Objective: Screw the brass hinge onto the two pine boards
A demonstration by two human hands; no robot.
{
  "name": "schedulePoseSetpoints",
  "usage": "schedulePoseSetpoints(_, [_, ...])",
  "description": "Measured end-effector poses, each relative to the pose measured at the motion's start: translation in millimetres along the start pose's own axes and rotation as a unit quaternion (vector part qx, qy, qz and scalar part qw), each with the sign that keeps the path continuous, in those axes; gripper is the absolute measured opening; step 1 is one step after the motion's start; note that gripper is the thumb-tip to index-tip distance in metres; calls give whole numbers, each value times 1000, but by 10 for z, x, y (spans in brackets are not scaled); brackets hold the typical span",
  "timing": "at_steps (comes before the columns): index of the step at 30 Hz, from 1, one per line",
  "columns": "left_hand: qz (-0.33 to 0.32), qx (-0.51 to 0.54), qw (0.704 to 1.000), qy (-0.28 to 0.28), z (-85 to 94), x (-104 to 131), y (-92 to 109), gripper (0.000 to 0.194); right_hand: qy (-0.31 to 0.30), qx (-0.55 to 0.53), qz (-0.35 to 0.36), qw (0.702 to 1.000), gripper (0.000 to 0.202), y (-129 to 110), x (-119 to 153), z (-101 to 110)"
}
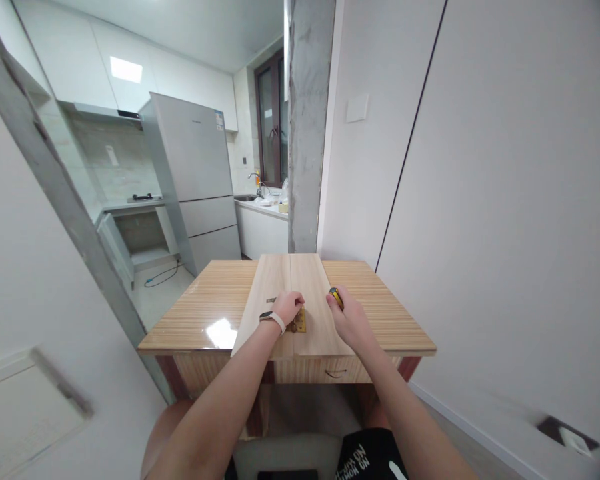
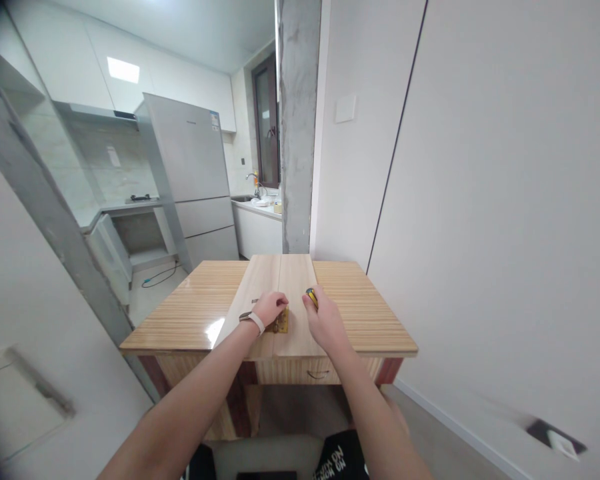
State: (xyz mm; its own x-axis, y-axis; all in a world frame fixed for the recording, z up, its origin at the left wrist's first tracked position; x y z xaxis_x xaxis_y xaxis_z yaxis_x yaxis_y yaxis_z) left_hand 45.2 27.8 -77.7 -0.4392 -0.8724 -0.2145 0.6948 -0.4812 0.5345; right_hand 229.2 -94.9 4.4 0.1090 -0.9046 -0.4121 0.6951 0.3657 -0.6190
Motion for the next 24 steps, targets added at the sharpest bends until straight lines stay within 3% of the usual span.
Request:
schedulePoseSetpoints(11, [-4, -15, 1000, -3, -31, -37, -35, 18, 8, -94, 26, 995, 28, -129, -207, -4])
schedulePoseSetpoints(19, [0, -7, 1000, -4, -69, -33, -61, 18, 19, -219, 49, 974, 32, -125, -584, -100])
schedulePoseSetpoints(24, [4, 13, 1000, 0, -98, -8, -62, 22, 46, -318, 30, 947, 34, -56, -789, -233])
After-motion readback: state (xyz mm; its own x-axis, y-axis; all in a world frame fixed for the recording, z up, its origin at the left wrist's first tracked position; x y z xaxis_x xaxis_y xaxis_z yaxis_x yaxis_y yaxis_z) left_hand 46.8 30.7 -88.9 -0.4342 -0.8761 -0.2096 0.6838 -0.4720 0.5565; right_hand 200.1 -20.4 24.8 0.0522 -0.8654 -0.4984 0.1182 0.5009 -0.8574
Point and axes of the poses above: each hand's wrist, its own x-axis away from the middle knuckle, its own z-axis out of the back of the hand, y = z × x, the point moved 3 cm from there along -x, towards the middle knuckle, and after that the axes turned 9 degrees about -y, right-handed, at the moved point
